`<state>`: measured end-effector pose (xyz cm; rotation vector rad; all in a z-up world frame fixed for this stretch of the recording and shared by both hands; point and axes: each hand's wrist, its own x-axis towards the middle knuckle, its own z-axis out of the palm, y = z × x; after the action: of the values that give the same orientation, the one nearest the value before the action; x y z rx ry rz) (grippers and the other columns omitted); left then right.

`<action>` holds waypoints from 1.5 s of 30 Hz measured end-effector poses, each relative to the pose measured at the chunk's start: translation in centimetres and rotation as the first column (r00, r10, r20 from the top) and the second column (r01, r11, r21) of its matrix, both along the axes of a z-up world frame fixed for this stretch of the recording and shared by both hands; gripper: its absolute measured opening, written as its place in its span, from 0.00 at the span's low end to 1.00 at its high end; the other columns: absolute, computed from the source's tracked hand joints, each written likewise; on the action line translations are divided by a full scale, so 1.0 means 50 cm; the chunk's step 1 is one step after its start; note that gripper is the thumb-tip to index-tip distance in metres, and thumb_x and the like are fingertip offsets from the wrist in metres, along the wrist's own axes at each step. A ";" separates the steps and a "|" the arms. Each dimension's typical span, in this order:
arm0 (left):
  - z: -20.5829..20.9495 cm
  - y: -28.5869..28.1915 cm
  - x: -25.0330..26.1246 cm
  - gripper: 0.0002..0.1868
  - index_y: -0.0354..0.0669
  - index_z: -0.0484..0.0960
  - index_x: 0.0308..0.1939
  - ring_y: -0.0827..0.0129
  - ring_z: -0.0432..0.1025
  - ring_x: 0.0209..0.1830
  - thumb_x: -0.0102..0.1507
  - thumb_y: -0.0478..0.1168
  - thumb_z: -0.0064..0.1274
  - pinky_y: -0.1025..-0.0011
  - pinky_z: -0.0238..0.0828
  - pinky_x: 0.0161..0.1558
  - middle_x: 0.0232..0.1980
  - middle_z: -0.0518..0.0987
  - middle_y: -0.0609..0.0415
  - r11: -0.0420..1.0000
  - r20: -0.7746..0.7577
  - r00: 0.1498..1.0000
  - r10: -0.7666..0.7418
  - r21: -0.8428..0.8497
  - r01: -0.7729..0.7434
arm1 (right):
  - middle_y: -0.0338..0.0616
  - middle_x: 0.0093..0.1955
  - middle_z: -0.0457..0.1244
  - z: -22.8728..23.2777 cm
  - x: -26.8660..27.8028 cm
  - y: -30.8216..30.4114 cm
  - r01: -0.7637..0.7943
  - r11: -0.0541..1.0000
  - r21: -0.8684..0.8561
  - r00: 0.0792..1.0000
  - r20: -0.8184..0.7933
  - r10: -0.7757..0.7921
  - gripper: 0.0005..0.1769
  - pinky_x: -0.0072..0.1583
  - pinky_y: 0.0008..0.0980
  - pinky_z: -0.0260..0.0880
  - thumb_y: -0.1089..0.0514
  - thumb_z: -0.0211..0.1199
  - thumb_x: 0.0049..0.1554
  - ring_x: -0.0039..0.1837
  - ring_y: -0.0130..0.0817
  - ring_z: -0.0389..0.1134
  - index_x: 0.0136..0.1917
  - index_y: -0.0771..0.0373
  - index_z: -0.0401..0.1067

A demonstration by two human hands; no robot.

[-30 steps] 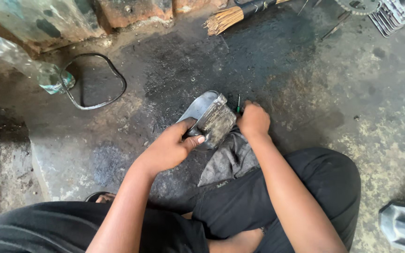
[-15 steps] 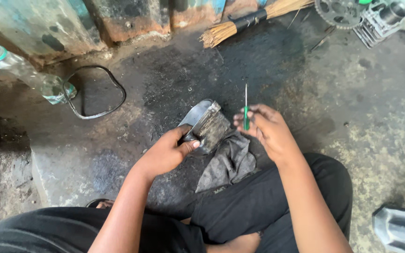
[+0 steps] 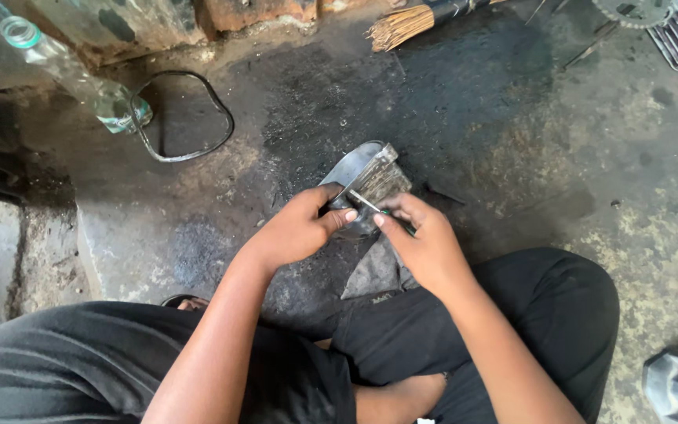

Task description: The person sits on the floor and uses a green-handled screwdriver to scrape and clean a small, dirty metal object. They repeatedly rub the tool against the surface of the object, which is held in their left hand, to remove grime or residue.

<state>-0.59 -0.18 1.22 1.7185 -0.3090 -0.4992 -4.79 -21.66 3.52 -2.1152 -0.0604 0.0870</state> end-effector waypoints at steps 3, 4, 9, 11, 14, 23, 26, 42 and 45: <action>0.003 0.002 0.000 0.17 0.32 0.81 0.49 0.71 0.74 0.35 0.65 0.44 0.55 0.67 0.72 0.40 0.34 0.82 0.50 1.000 -0.002 1.000 -0.006 -0.002 0.006 | 0.41 0.38 0.70 0.026 -0.003 0.017 0.061 0.995 -0.077 0.989 0.137 -0.050 0.09 0.44 0.25 0.67 0.60 0.66 0.58 0.42 0.19 0.70 0.50 0.67 0.76; 0.004 0.002 0.000 0.17 0.32 0.81 0.49 0.71 0.74 0.35 0.65 0.44 0.55 0.67 0.72 0.40 0.34 0.82 0.50 1.000 0.000 1.000 -0.004 0.010 0.004 | 0.41 0.35 0.69 0.030 -0.003 0.019 0.104 0.988 -0.116 0.984 0.157 -0.085 0.09 0.41 0.25 0.66 0.59 0.67 0.58 0.38 0.18 0.69 0.48 0.67 0.77; 0.007 0.004 0.003 0.17 0.32 0.81 0.48 0.70 0.73 0.34 0.65 0.44 0.55 0.66 0.72 0.39 0.33 0.82 0.49 0.998 0.022 1.000 -0.009 0.056 0.008 | 0.39 0.32 0.68 0.011 -0.005 0.025 0.122 0.991 -0.061 0.990 0.084 -0.117 0.07 0.38 0.27 0.64 0.60 0.68 0.56 0.36 0.18 0.64 0.46 0.67 0.77; 0.008 0.003 0.000 0.17 0.32 0.80 0.49 0.70 0.73 0.35 0.65 0.44 0.55 0.66 0.72 0.40 0.34 0.82 0.49 0.999 0.035 0.999 0.003 0.035 -0.004 | 0.38 0.33 0.68 -0.005 0.005 0.020 0.122 0.992 -0.034 0.986 0.119 -0.117 0.07 0.39 0.26 0.64 0.60 0.68 0.57 0.38 0.17 0.64 0.45 0.68 0.76; 0.005 0.005 0.002 0.18 0.32 0.79 0.50 0.71 0.75 0.37 0.65 0.45 0.55 0.67 0.73 0.41 0.36 0.83 0.51 1.000 0.049 0.999 -0.012 0.020 0.011 | 0.37 0.35 0.68 -0.023 0.017 0.006 0.107 0.994 0.012 0.981 0.158 -0.108 0.07 0.42 0.25 0.65 0.61 0.68 0.59 0.40 0.16 0.63 0.43 0.69 0.75; 0.007 0.003 0.003 0.16 0.34 0.79 0.48 0.68 0.72 0.34 0.65 0.44 0.55 0.65 0.71 0.39 0.34 0.81 0.47 0.997 0.077 0.997 0.004 0.082 -0.011 | 0.36 0.35 0.66 -0.042 0.011 0.016 0.141 0.980 0.137 0.988 0.045 -0.148 0.07 0.42 0.23 0.62 0.61 0.68 0.58 0.40 0.16 0.62 0.42 0.69 0.76; 0.015 0.002 -0.001 0.17 0.35 0.80 0.48 0.70 0.73 0.35 0.64 0.46 0.56 0.66 0.71 0.40 0.35 0.82 0.49 0.999 0.063 0.997 0.036 0.032 -0.038 | 0.34 0.37 0.67 -0.049 0.017 0.021 0.124 0.972 0.199 0.988 0.071 -0.140 0.07 0.45 0.21 0.64 0.61 0.68 0.58 0.42 0.16 0.64 0.42 0.68 0.76; -0.019 -0.001 -0.001 0.19 0.36 0.80 0.50 0.68 0.75 0.45 0.64 0.48 0.55 0.66 0.71 0.50 0.44 0.84 0.49 0.999 0.006 0.999 0.049 -0.018 -0.049 | 0.39 0.39 0.68 -0.040 0.039 -0.046 0.247 0.959 0.141 0.924 0.265 -0.277 0.07 0.46 0.27 0.63 0.62 0.68 0.60 0.43 0.22 0.64 0.44 0.69 0.76; -0.026 0.000 -0.010 0.19 0.35 0.81 0.50 0.67 0.73 0.44 0.65 0.47 0.56 0.66 0.70 0.50 0.42 0.83 0.48 0.999 0.022 0.999 0.032 -0.013 -0.032 | 0.38 0.40 0.71 -0.034 0.020 -0.006 0.165 0.985 0.050 0.955 0.241 -0.173 0.07 0.48 0.25 0.68 0.61 0.67 0.59 0.45 0.21 0.69 0.45 0.69 0.77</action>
<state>-1.10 -0.17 -0.07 1.7154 -0.2999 -0.4541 -3.79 -21.96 1.80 -2.0830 -0.0266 -0.2760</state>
